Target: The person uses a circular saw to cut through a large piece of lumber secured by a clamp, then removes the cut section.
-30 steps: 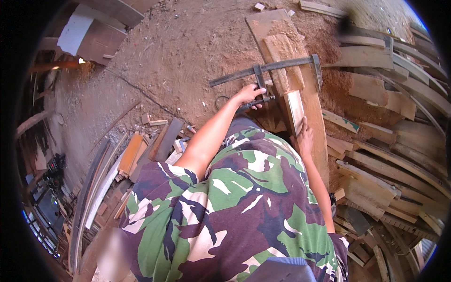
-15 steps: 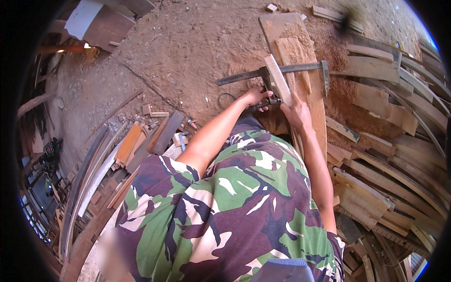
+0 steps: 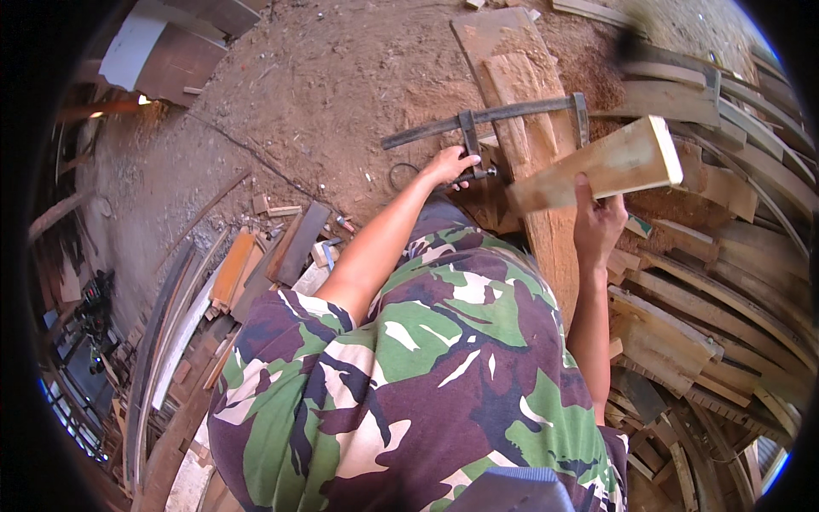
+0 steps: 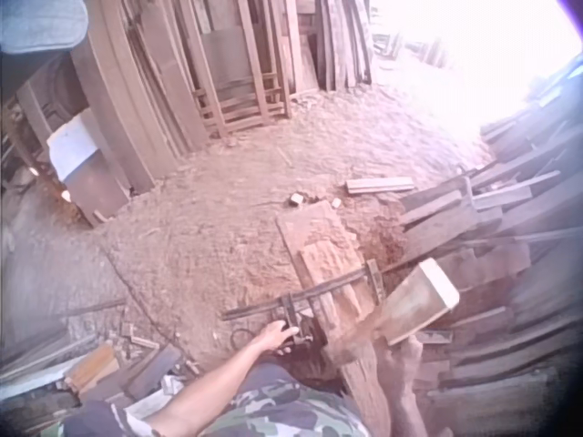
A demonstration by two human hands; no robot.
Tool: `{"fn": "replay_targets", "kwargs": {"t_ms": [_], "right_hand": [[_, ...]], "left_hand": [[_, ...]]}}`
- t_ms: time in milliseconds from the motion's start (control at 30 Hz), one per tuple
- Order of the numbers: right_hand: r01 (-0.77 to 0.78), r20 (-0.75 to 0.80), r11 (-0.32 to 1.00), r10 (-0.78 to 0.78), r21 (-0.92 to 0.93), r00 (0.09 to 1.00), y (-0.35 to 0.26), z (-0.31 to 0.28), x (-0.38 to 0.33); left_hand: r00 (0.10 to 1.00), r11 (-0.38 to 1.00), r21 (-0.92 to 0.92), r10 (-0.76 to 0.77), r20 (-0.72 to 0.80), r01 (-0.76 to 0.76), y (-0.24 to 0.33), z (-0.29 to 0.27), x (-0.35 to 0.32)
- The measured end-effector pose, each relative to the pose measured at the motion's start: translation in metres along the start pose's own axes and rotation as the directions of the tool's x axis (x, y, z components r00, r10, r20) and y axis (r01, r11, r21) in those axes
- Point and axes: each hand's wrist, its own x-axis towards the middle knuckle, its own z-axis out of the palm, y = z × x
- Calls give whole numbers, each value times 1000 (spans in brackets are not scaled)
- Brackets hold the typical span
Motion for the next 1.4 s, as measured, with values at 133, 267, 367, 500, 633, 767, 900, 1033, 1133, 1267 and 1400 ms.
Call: {"fn": "replay_targets", "kwargs": {"t_ms": [133,267,367,500,633,767,900,1033,1133,1267,1400], "right_hand": [[-96,68,992,91,81,994,4,20,-14],[-3,43,999,1,46,999,46,48,-37],[20,29,999,-19,-26,999,92,74,-71],[22,258,965,48,-262,965,144,112,-81],[146,199,958,-98,-248,975,161,126,-75],[-97,282,992,115,-75,953,129,98,-59],[-91,368,982,148,-167,918,129,67,-51],[-248,113,931,286,-270,952,155,33,-11],[-226,-236,914,150,-338,960,171,25,53],[-216,-240,837,105,-502,965,215,78,115],[-321,-9,789,372,-523,928,247,109,122]], "left_hand": [[1000,999,36,5,-2,-4,2,0,-1],[1000,999,43,8,-20,-7,11,3,-10],[1000,997,82,-1,-26,3,17,1,-15],[997,989,123,79,-7,-78,6,5,-10],[992,988,119,107,-68,-98,-9,11,9],[994,994,82,72,-83,-66,-11,14,10],[988,993,40,113,-108,-109,-17,17,16],[994,999,-13,43,-97,-44,-15,18,11],[998,1000,12,-12,-69,12,0,17,0],[996,1000,6,-25,-82,25,17,20,-17],[988,983,186,17,-156,12,1,20,-6]]}}
